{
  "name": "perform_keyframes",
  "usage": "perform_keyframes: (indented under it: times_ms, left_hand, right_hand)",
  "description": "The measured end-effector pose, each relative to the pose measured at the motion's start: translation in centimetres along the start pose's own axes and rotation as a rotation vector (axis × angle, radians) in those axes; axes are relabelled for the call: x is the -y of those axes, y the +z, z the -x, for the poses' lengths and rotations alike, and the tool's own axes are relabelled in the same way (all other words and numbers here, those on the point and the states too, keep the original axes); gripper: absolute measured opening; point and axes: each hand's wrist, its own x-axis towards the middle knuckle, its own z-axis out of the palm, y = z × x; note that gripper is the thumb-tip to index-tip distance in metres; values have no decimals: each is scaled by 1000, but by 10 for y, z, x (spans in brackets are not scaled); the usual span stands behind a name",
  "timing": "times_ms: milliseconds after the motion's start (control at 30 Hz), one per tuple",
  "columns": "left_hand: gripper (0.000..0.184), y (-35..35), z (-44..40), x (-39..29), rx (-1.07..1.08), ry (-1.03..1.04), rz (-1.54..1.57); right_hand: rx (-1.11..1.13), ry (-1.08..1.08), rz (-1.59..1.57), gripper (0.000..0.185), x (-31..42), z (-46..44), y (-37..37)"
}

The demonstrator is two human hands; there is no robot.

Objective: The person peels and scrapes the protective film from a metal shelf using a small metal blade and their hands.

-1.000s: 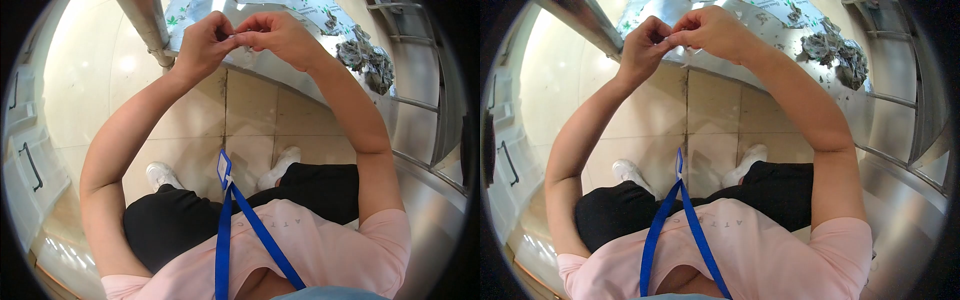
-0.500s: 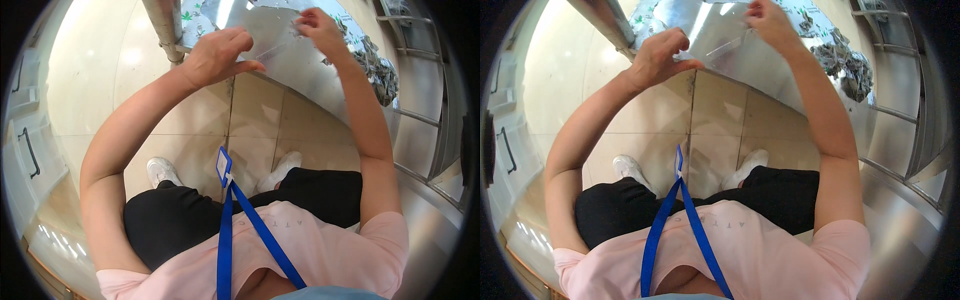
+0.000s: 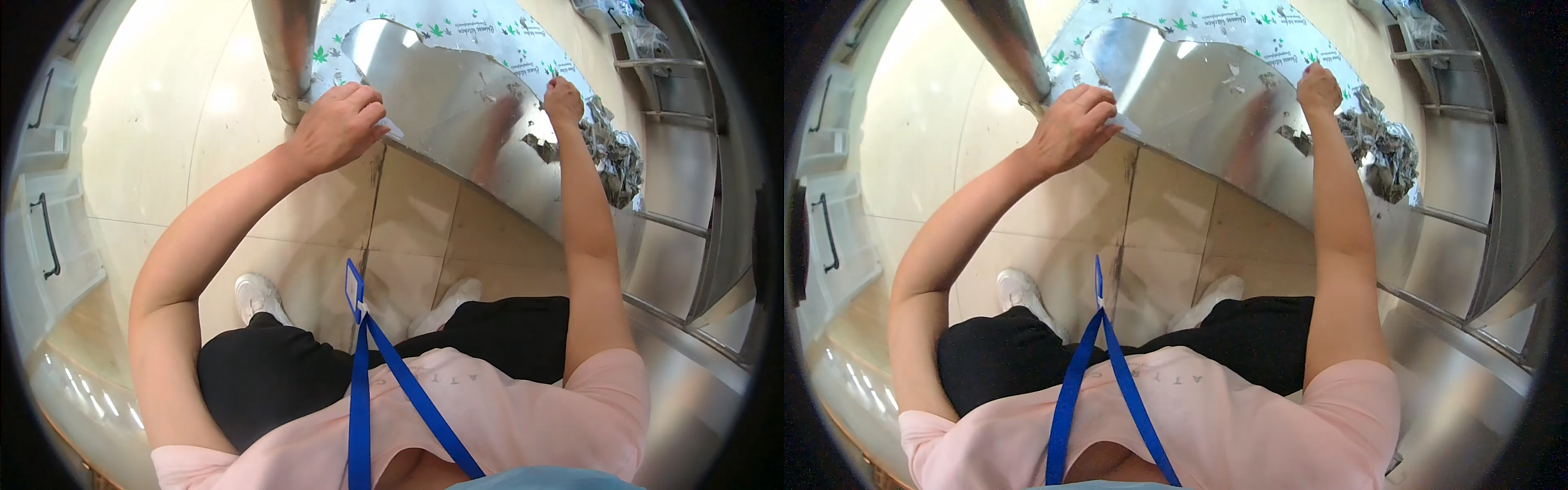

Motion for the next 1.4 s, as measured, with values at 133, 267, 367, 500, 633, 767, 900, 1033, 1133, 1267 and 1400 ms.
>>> perform_keyframes:
  times_ms: [133,267,367,500,633,767,900,1033,1133,1267,1400]
  left_hand:
    - [25,3,-3,21,-63,58,-109]
    - [30,12,-10,27,-50,56,-137]
    - [33,10,-9,27,-37,53,-161]
    - [33,9,-7,25,-48,33,-148]
    - [33,10,-6,28,-51,37,-140]
    - [32,8,-6,29,-58,52,-159]
    - [31,8,-5,29,-71,62,-174]
    - [31,8,-5,29,-72,47,-135]
    - [33,7,-6,26,-69,22,-120]
    - [34,9,-5,28,-61,24,-120]
    - [31,10,-2,30,-86,35,-139]
  right_hand:
    - [20,-50,104,28,52,-2,0]
    - [-68,-512,-348,38,129,11,-2]
    - [150,-538,-353,40,189,20,-31]
    - [329,-515,-462,38,202,-3,-15]
    - [450,-577,-456,28,199,-23,-14]
    - [433,-709,-348,25,202,-30,-23]
    - [447,-674,-441,28,198,-32,-22]
    - [494,-586,-348,43,199,-30,-40]
    - [566,-696,-113,41,200,-29,-42]
    - [667,-754,-374,31,198,-38,-35]
    - [693,-867,-292,25,198,-58,-39]
